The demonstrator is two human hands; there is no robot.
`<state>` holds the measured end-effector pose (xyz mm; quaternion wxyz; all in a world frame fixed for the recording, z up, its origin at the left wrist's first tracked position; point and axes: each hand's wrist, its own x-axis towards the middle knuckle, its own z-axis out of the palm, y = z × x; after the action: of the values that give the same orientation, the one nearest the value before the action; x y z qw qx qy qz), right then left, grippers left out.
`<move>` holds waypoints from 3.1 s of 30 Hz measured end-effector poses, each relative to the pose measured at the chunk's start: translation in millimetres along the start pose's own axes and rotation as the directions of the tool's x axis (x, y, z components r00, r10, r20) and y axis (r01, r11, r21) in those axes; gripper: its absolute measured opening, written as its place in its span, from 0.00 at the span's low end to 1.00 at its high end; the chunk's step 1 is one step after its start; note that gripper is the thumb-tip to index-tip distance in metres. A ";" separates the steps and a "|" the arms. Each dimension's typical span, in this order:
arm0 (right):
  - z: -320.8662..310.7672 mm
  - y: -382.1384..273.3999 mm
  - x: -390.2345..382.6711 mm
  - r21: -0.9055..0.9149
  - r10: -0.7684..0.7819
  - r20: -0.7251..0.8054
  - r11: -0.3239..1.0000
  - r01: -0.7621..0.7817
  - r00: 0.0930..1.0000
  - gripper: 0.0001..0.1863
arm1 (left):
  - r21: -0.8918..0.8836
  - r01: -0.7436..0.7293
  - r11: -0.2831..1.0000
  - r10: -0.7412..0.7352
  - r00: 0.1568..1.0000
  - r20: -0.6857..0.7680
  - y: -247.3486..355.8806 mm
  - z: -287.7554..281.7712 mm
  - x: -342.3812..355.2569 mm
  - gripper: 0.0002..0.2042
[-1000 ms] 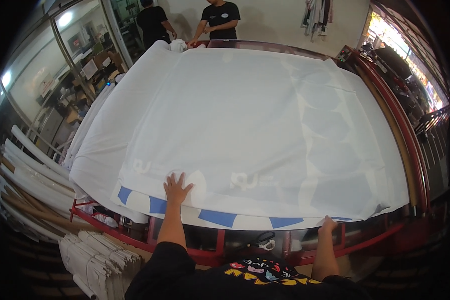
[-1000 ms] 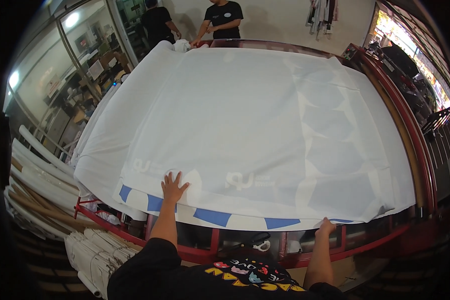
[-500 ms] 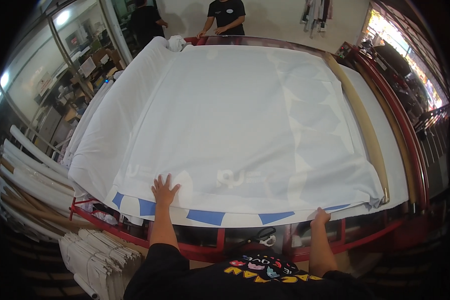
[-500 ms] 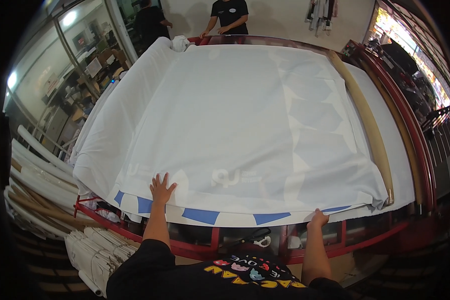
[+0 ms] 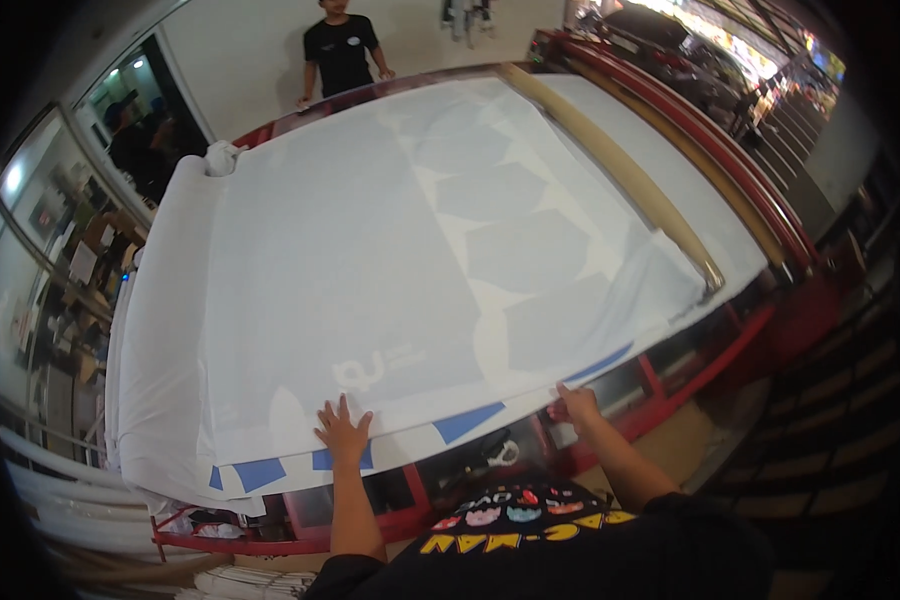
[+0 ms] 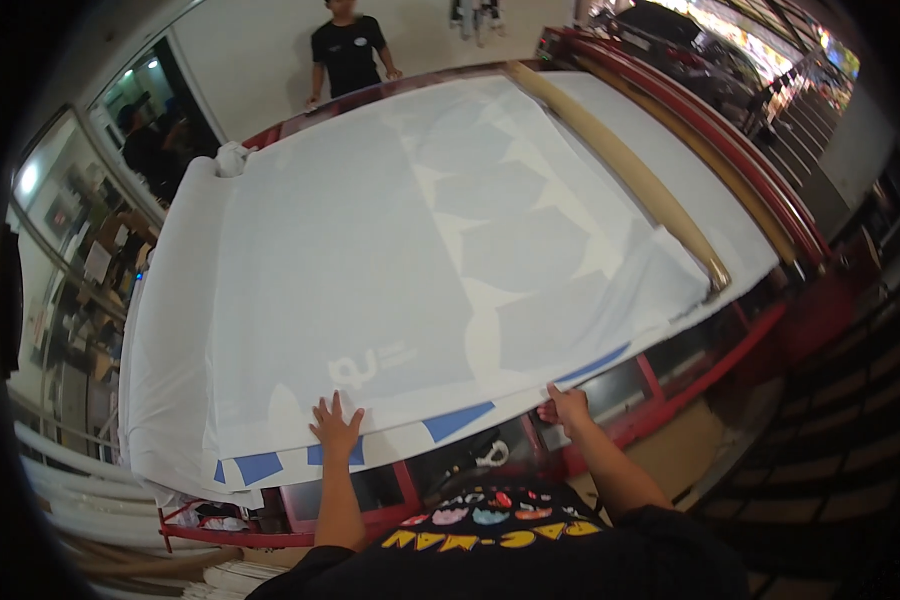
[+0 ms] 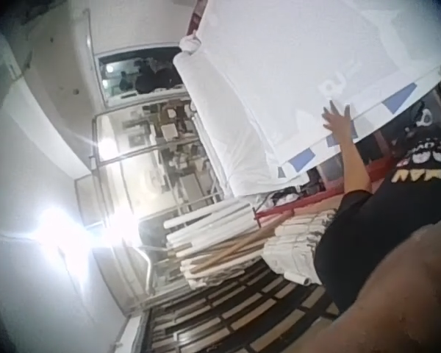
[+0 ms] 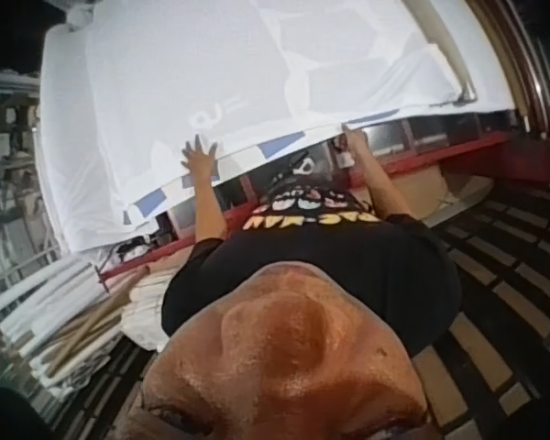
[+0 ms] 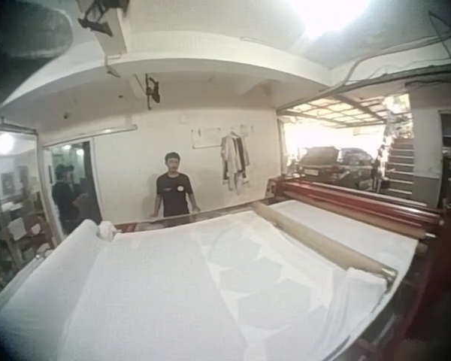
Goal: Operating a large sublimation heat press machine to transfer printed designs onto white fabric sheets, including alignment, cutting, and handling the rollers.
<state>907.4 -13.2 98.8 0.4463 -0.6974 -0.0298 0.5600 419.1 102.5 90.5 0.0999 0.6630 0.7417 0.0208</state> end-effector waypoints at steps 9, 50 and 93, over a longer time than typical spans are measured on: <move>-94.7 42.2 -28.3 -0.288 -0.402 -0.203 0.896 0.338 0.893 0.08 | 0.122 0.110 0.986 -0.126 0.983 0.136 -68.2 9.0 12.5 0.39; -253.4 -159.3 182.5 -0.836 -0.818 -0.286 0.467 0.287 0.499 0.26 | -0.044 -0.337 0.940 0.327 0.932 -0.158 72.3 6.5 -68.7 0.14; -504.9 -91.3 166.1 -0.890 -0.916 0.140 0.050 0.454 0.376 0.13 | -0.234 -0.736 0.635 0.725 0.672 -0.151 764.5 192.6 -231.1 0.32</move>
<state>1418.6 -165.9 20.4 0.2637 -0.8083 -0.5257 -0.0267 1224.9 -53.6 54.7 0.1582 0.8847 0.4016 0.1762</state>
